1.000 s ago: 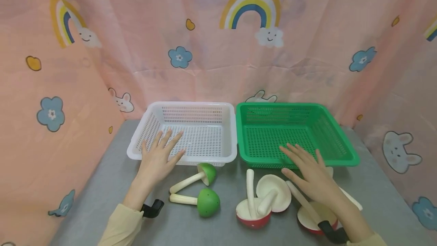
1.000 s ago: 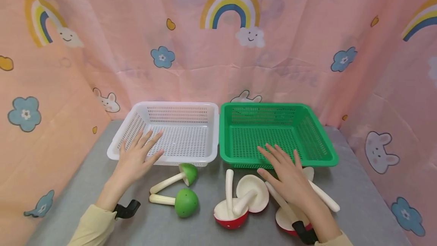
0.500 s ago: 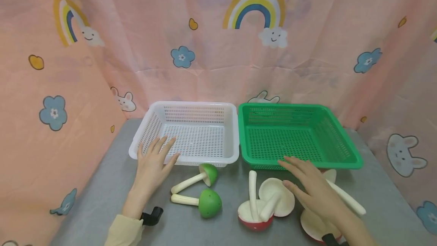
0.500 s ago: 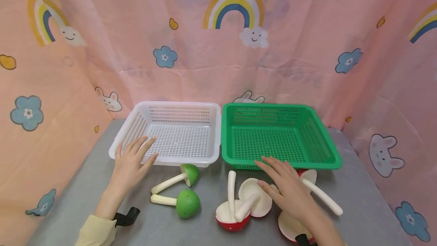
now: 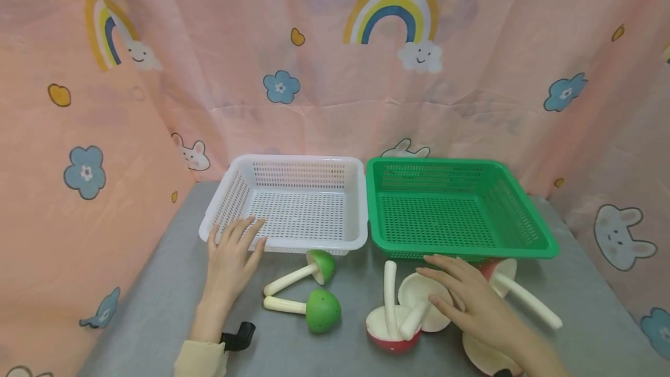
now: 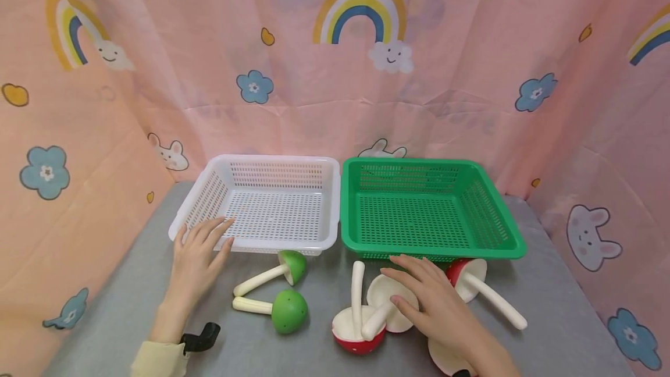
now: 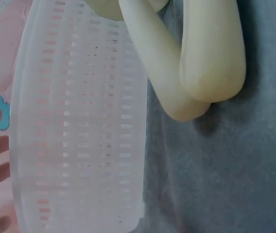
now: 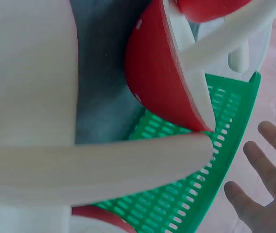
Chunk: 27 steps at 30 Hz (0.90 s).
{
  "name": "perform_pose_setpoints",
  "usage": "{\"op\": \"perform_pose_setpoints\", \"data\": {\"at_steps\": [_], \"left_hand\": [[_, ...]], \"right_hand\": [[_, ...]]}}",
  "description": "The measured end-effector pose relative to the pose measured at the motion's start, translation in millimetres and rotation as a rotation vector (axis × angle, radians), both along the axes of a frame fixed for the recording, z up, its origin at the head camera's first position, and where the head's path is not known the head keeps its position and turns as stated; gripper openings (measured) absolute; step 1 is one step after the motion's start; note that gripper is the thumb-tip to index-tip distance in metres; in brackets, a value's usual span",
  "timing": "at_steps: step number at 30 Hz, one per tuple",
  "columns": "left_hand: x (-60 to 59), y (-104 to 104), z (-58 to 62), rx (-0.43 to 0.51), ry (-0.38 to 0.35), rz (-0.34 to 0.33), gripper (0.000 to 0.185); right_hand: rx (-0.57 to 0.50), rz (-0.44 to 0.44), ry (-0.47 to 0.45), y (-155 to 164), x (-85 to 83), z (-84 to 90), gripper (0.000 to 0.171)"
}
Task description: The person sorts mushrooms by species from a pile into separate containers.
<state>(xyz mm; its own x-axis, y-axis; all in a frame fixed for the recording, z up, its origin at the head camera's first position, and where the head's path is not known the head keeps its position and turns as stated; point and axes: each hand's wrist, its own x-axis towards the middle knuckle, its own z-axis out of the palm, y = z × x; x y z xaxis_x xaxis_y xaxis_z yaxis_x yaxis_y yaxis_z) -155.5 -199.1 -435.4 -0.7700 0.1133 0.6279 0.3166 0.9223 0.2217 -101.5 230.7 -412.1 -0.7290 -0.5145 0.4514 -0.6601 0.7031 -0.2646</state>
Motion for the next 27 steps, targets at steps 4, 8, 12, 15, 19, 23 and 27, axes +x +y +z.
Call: {"op": "perform_pose_setpoints", "data": {"at_steps": [4, 8, 12, 15, 19, 23, 27], "left_hand": [[0.4, 0, -5.7, 0.02, 0.044, 0.005, 0.035], [-0.3, -1, -10.8, 0.042, 0.072, 0.007, 0.035], [0.6, -3, -14.3, 0.062, 0.099, 0.013, 0.037], [1.5, -5, -16.5, 0.085, 0.12, 0.019, 0.039], [1.9, -6, -19.3, 0.109, 0.144, 0.03, 0.038], [1.9, -6, -21.3, 0.118, 0.154, 0.041, 0.036], [1.7, -5, -21.5, 0.121, 0.16, 0.044, 0.035]], "right_hand": [[-0.004, 0.063, 0.028, 0, 0.5, -5.2, 0.055], [0.01, 0.12, 0.063, 0, 1.1, -10.2, 0.059], [0.006, 0.183, 0.08, -1, 1.8, -14.6, 0.061], [0.011, 0.208, 0.059, -2, 2.7, -16.5, 0.061], [0.045, 0.212, 0.016, -5, 3.1, -17.0, 0.059], [0.06, 0.246, 0.016, -7, 2.5, -16.7, 0.055], [0.05, 0.285, 0.057, -8, 0.8, -19.4, 0.056]]}}
